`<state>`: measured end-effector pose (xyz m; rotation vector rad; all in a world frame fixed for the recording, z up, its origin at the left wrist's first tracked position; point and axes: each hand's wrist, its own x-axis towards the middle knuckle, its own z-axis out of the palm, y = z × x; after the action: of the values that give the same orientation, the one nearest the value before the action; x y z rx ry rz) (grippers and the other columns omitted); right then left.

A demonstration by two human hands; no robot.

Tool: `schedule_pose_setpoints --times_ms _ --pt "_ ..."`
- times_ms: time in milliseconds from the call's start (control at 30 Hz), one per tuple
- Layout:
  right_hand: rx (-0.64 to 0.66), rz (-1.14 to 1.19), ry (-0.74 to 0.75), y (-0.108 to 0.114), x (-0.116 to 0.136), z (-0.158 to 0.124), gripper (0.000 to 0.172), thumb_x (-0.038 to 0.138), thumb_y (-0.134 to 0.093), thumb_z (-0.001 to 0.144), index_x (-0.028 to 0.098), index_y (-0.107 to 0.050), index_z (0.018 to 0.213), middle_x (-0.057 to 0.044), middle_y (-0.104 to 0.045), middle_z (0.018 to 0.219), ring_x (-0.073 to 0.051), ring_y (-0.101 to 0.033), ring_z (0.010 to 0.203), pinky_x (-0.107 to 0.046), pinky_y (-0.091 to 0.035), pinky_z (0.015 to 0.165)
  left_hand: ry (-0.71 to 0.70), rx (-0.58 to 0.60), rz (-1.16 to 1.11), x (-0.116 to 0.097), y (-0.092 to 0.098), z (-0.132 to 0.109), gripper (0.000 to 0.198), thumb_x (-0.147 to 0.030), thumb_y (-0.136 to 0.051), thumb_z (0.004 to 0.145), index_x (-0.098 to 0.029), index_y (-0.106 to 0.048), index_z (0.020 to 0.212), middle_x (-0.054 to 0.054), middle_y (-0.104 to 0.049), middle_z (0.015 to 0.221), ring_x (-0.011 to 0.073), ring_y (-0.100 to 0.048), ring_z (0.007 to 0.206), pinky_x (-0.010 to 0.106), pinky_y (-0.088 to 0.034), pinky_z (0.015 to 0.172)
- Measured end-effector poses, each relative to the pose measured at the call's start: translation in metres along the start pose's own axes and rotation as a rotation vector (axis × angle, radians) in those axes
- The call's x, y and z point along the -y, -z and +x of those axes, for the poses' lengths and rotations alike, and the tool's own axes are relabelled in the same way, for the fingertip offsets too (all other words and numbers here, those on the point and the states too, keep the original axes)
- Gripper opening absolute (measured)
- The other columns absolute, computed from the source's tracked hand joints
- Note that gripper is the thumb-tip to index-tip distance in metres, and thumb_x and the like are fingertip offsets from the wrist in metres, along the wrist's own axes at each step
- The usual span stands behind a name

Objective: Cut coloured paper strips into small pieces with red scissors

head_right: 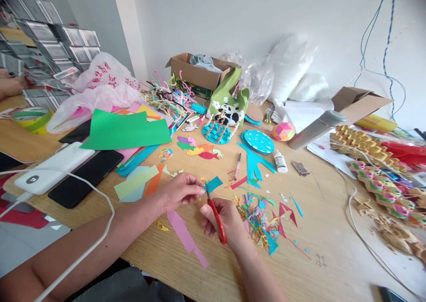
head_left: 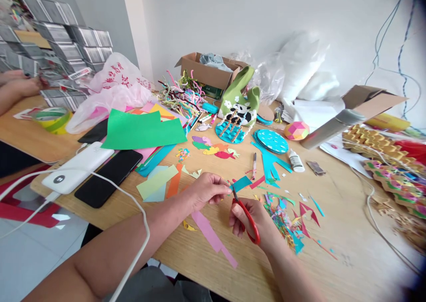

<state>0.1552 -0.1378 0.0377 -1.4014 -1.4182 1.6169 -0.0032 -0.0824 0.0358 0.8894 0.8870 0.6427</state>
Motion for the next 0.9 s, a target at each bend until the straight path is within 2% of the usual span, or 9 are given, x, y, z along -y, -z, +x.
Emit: schedule_pose_setpoints --times_ms 333,900 --pt "0.019 -0.016 -0.02 0.0042 -0.0031 -0.0006 0.045 0.057 -0.065 0.069 0.014 -0.052 0.061 -0.002 -0.06 0.05 -0.01 -0.056 0.037 -0.016 -0.042 0.035 -0.018 0.027 0.004 0.0029 0.0029 0.0031 0.017 -0.026 -0.066 0.057 -0.014 -0.056 0.062 -0.006 -0.048 0.044 0.0037 -0.038 0.035 0.018 -0.022 0.035" --pt "-0.009 -0.027 -0.046 0.0029 -0.0027 -0.002 0.045 0.057 -0.064 0.068 0.015 -0.052 0.061 -0.001 -0.06 0.048 -0.01 -0.055 0.035 -0.018 -0.042 0.033 -0.041 -0.015 0.013 0.0014 0.0032 0.0029 0.017 -0.028 -0.064 0.06 -0.013 -0.058 0.066 -0.005 -0.048 0.046 0.0039 -0.04 0.037 0.017 -0.022 0.035"
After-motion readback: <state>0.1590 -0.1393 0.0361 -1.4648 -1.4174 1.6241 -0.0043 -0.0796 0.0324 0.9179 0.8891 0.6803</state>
